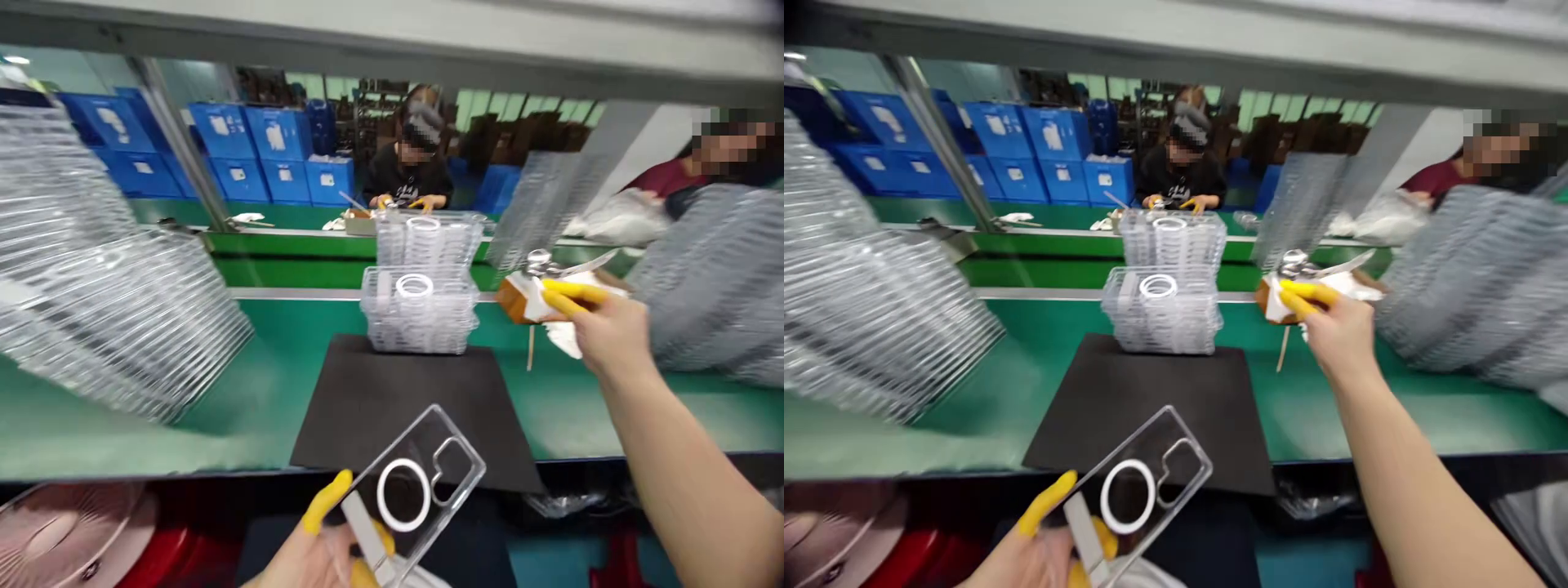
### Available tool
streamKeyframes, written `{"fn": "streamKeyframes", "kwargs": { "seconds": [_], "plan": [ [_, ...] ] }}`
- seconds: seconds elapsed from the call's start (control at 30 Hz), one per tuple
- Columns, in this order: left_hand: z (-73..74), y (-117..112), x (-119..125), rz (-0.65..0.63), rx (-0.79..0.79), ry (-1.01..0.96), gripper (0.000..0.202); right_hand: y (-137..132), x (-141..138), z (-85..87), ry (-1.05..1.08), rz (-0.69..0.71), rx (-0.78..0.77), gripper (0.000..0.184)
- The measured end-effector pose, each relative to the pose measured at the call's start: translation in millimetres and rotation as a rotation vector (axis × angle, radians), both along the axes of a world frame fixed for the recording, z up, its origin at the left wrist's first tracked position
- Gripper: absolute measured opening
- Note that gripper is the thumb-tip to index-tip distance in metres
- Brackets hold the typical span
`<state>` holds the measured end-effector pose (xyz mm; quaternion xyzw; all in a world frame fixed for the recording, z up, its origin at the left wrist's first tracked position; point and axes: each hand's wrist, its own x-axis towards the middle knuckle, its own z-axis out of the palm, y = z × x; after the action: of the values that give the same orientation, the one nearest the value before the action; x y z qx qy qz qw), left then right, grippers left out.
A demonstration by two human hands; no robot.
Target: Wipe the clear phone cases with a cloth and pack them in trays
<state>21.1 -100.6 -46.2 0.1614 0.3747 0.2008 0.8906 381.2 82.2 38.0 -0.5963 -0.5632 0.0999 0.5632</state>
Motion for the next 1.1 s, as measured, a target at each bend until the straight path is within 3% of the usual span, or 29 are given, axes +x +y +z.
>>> {"fn": "streamKeyframes", "kwargs": {
  "seconds": [0.1, 0.17, 0.23, 0.3, 0.37, 0.47, 0.6, 0.67, 0.77, 0.83, 1.0, 1.1],
  "plan": [
    [-7.5, -8.2, -6.1, 0.03, -0.097, -0.038, 0.059, -74.0, -37.0, -37.7, 0.025, 0.109, -0.049, 0.022],
    [-8.2, -10.8, -7.5, 0.043, -0.15, -0.098, 0.069, -116.9, -69.8, -59.4, -0.051, 0.357, -0.073, 0.011],
    [-7.5, -11.5, -7.8, 0.049, -0.198, -0.164, 0.073, -146.0, -105.5, -72.5, -0.257, 0.502, 0.002, 0.017],
    [-7.4, -11.0, -8.3, 0.035, -0.216, -0.198, 0.074, -161.5, -136.8, -75.9, -0.449, 0.547, 0.094, 0.023],
    [-8.6, -10.3, -9.2, 0.009, -0.198, -0.192, 0.076, -167.7, -155.5, -73.1, -0.535, 0.616, 0.133, 0.026],
    [-12.1, -9.8, -10.7, -0.009, -0.165, -0.17, 0.076, -167.2, -153.9, -68.1, -0.556, 0.729, 0.145, 0.026],
    [-13.6, -9.4, -11.3, -0.026, -0.162, -0.169, 0.076, -159.1, -142.2, -69.2, -0.64, 0.527, 0.155, 0.017],
    [-12.4, -9.0, -10.9, -0.038, -0.16, -0.176, 0.075, -159.1, -152.9, -70.8, -0.656, 0.517, 0.153, 0.018],
    [-11.1, -8.1, -10.7, -0.027, -0.153, -0.172, 0.074, -164.3, -173.0, -72.1, -0.604, 0.738, 0.186, 0.024],
    [-11.1, -7.3, -11.3, -0.025, -0.148, -0.175, 0.074, -164.7, -173.7, -72.2, -0.587, 0.803, 0.199, 0.023],
    [-9.9, -4.6, -13.1, -0.061, -0.173, -0.165, 0.073, -157.8, -168.2, -73.2, -0.649, 0.608, 0.189, 0.019],
    [-10.2, -2.9, -14.2, -0.059, -0.143, -0.142, 0.07, -162.3, -182.8, -73.9, -0.579, 0.8, 0.198, 0.023]
  ]
}}
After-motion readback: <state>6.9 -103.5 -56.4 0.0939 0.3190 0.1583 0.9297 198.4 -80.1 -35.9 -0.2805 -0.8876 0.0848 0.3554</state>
